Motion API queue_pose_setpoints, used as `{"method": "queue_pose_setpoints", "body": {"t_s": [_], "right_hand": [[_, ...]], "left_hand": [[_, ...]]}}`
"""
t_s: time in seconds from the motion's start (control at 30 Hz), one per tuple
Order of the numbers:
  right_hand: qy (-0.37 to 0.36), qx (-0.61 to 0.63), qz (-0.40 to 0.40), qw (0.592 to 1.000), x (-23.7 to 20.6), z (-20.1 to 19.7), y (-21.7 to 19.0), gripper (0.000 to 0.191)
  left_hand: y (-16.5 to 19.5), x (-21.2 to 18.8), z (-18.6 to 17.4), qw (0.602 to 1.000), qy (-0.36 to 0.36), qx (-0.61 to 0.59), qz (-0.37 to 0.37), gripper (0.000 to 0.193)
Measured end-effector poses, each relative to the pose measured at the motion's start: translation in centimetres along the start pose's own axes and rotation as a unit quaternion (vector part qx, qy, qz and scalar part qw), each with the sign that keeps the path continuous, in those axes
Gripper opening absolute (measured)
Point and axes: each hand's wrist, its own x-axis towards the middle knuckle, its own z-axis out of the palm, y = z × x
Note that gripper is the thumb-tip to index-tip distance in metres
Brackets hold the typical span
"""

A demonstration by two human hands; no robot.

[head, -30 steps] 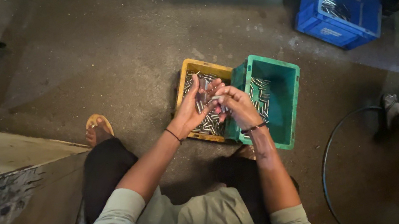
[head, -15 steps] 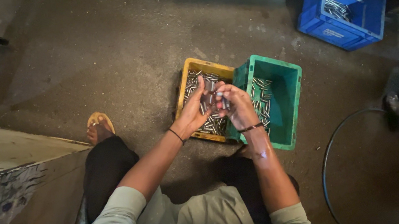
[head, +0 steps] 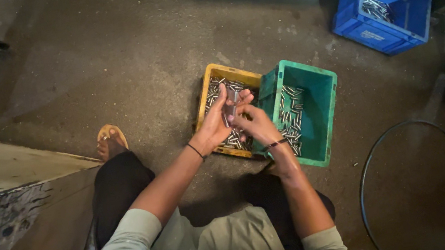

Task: The person sits on the floor and repeatedly picks small metal parts from a yellow bin, briefly inspects them, and places them into a green bin. The process continues throughout the clip with consistent hand movements and no visible tools.

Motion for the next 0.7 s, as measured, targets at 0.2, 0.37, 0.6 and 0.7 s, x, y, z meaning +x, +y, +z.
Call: {"method": "queue_pose_setpoints", "body": {"t_s": [0.2,0.37,0.6,0.7], "right_hand": [[-0.021,0.149,-0.083,0.985,-1.5,-1.5,-1.6,0.021],[0.003,0.136,-0.107,0.985,-1.7,-1.2,-1.8,0.024],[0.031,0.176,-0.092,0.980,-1.0,-0.5,-0.6,0.020],[0.007,0.286,-0.099,0.953,-0.9,-1.3,-0.6,0.031]], "left_hand": [[-0.3,0.3,-0.5,0.997,-0.033,-0.059,0.026,0.060],[-0.4,0.3,-0.2,0.998,-0.027,-0.058,0.001,0.061],[-0.6,-0.4,0.3,0.997,-0.071,-0.023,0.030,0.069],[0.2,-0.1,0.5,0.999,0.006,-0.053,0.010,0.068]]}}
